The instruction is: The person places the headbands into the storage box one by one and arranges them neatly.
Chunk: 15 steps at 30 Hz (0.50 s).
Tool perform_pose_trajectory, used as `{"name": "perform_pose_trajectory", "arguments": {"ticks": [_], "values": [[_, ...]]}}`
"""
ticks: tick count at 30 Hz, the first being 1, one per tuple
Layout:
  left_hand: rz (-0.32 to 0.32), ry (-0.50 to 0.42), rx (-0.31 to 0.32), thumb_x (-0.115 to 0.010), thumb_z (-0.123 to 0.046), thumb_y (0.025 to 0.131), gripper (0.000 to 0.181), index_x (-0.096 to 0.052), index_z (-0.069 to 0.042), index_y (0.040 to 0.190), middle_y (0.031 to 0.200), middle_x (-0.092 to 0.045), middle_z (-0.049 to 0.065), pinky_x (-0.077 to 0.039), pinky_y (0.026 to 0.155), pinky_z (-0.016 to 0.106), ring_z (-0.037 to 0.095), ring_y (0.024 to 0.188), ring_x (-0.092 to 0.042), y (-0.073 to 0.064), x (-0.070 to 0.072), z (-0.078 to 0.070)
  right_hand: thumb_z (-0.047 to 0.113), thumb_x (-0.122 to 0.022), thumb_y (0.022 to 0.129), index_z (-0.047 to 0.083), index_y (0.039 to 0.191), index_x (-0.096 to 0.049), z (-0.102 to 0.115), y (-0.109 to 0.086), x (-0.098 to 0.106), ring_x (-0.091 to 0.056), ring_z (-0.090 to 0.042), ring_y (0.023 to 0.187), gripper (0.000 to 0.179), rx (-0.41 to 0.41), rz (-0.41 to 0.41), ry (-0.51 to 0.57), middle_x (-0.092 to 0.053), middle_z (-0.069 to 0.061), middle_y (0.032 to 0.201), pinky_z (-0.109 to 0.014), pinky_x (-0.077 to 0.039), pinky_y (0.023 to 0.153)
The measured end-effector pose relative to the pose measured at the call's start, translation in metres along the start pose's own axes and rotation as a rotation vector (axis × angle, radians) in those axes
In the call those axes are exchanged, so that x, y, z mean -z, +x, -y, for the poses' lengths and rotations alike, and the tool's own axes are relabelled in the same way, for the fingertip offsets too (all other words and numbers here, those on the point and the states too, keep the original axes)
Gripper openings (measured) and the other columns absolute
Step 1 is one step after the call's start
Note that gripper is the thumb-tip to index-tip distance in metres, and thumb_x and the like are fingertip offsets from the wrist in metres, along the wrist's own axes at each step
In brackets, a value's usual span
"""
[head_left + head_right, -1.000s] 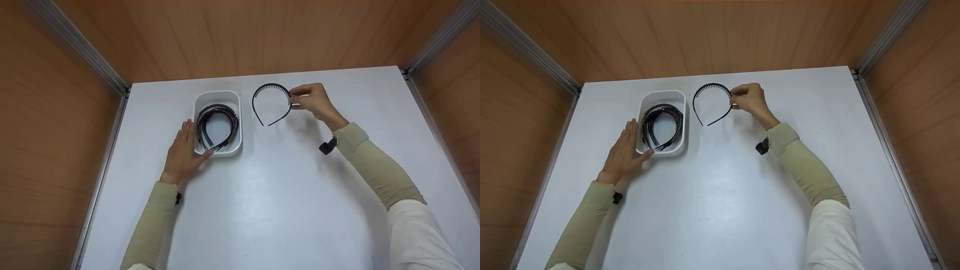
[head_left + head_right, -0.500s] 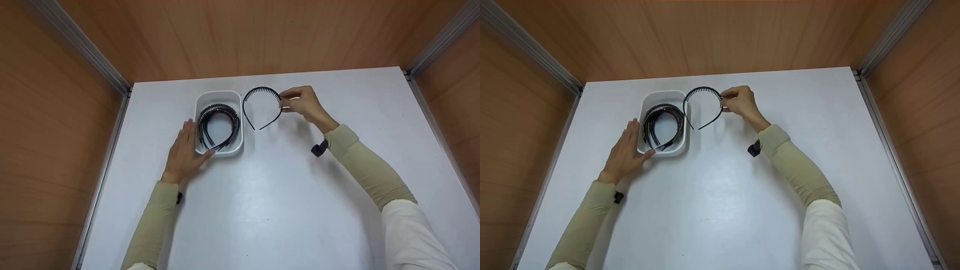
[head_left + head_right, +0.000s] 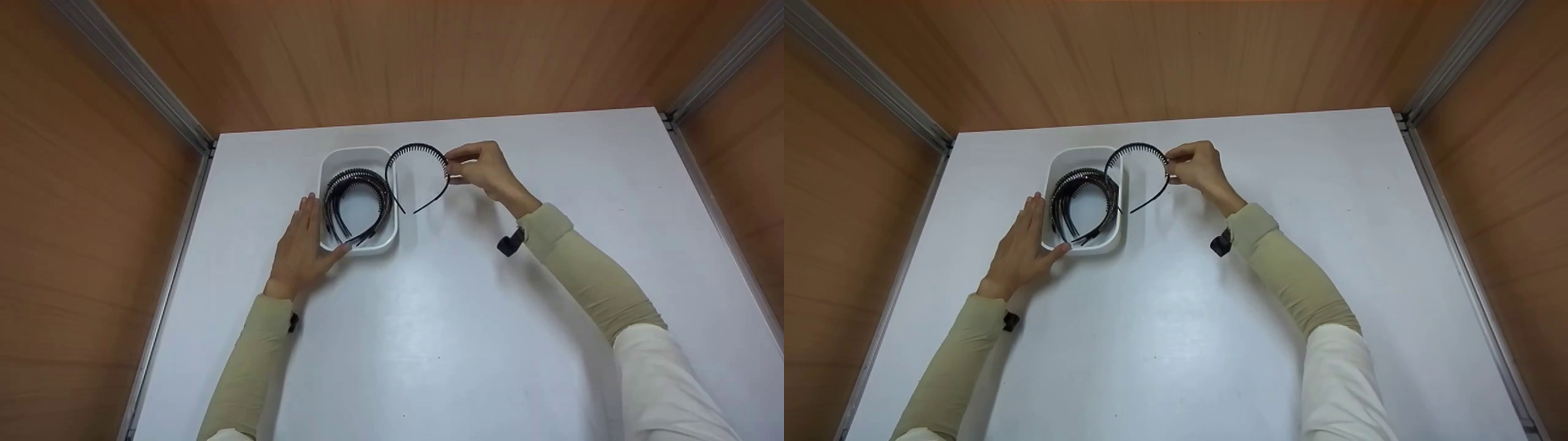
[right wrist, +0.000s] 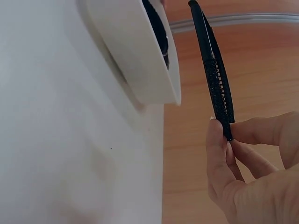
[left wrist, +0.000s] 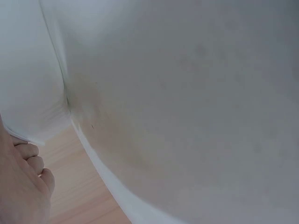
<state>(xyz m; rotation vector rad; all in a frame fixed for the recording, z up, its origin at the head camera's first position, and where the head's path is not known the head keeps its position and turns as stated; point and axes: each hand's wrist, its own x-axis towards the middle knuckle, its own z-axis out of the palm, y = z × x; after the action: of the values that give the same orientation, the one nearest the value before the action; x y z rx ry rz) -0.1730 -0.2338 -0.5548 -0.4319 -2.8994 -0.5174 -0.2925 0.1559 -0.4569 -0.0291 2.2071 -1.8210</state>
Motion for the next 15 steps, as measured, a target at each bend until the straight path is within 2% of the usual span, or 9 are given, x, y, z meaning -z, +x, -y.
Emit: {"name": "perform_pose_trajectory", "arguments": {"ticks": [15], "values": [[0.006,-0.005,0.005,-0.062,-0.073,0.096,0.117,-0.015,0.005,0.169,0.177,-0.015,0.024,-0.017,0.136,0.05,0.036,0.166,-0.013,-0.001,0.001,0.001,-0.004,-0.071,0.098,-0.004,0.124,-0.076,0.002,0.002,-0.019,-0.075,-0.023,0.101,0.026,0.013,0.039,0.001,-0.069,-0.017,0.121,-0.033,-0.067,0.085]]}}
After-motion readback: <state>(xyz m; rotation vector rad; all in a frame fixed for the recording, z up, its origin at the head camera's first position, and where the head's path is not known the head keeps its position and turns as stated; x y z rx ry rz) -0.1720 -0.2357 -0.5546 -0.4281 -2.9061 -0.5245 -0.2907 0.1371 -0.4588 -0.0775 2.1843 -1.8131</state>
